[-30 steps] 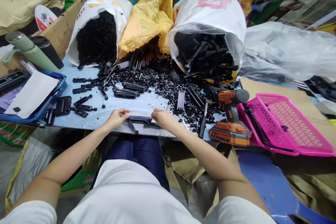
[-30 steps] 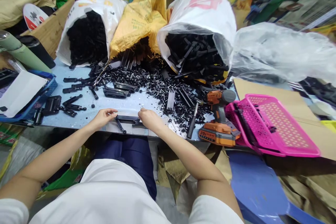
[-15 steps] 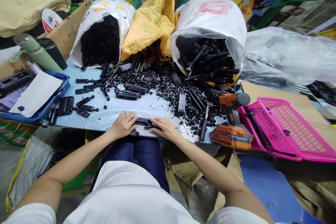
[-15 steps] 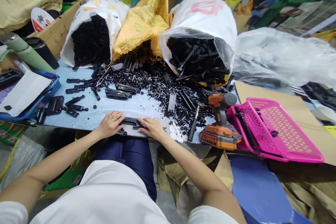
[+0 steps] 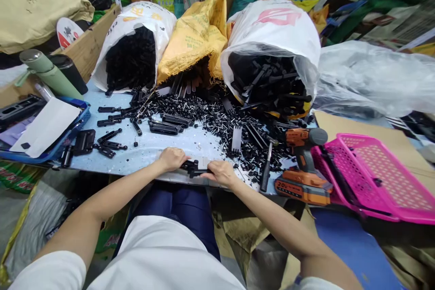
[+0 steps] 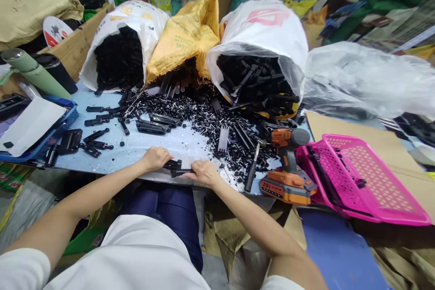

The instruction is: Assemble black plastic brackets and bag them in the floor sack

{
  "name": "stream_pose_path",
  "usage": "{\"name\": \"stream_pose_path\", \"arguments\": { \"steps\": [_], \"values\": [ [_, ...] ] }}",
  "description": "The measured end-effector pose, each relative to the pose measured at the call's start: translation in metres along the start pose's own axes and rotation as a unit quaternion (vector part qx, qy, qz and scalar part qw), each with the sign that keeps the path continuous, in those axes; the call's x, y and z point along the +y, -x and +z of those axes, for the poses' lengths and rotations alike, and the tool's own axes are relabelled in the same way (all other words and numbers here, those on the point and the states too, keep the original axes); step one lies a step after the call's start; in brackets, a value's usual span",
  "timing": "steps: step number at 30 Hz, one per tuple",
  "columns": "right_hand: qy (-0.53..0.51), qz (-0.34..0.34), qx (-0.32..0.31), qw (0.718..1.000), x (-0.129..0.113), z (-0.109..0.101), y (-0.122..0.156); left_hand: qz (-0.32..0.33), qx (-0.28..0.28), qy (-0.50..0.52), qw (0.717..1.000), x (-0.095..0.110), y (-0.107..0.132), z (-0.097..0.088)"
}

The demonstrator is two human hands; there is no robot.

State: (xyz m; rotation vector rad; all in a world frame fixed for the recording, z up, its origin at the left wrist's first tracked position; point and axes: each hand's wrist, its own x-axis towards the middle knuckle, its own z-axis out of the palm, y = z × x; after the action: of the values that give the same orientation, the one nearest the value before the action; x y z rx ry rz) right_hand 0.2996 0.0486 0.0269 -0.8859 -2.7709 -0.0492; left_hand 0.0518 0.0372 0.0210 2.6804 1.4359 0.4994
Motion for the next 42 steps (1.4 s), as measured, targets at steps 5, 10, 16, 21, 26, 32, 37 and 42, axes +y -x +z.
{"name": "stream_pose_path", "arguments": {
  "steps": [5,10,16,21,26,32,37,42],
  "values": [
    [-0.284,-0.143,0.032,0.947,-0.035,-0.069,-0.017,0.049,0.080,0.251,0.963,0.029,0.032,-0.057],
    [-0.523,-0.171,0.089,0.830,-0.074,-0.080,-0.031,-0.029,0.142,0.441,0.886,0.076,0.071,-0.088],
    [-0.530,-0.040,0.163,0.831,-0.090,-0.048,-0.044,-0.118,0.194,0.408,0.884,0.071,0.087,-0.082],
    [-0.510,-0.137,-0.008,0.849,-0.087,-0.023,-0.043,-0.076,0.048,0.258,0.962,0.044,0.084,-0.105],
    [-0.198,-0.019,-0.127,0.972,-0.062,-0.023,-0.055,-0.158,0.000,-0.012,0.987,0.005,0.073,-0.091],
    [-0.120,-0.098,-0.095,0.983,-0.057,-0.058,-0.053,0.009,0.033,0.004,0.999,-0.002,0.081,-0.090],
    [-0.401,-0.262,0.066,0.875,-0.090,-0.069,-0.038,0.134,0.103,0.267,0.949,0.046,0.091,-0.118],
    [-0.492,-0.131,0.186,0.841,-0.150,-0.014,-0.037,0.137,0.154,0.319,0.925,0.077,0.091,-0.092]
  ]
}}
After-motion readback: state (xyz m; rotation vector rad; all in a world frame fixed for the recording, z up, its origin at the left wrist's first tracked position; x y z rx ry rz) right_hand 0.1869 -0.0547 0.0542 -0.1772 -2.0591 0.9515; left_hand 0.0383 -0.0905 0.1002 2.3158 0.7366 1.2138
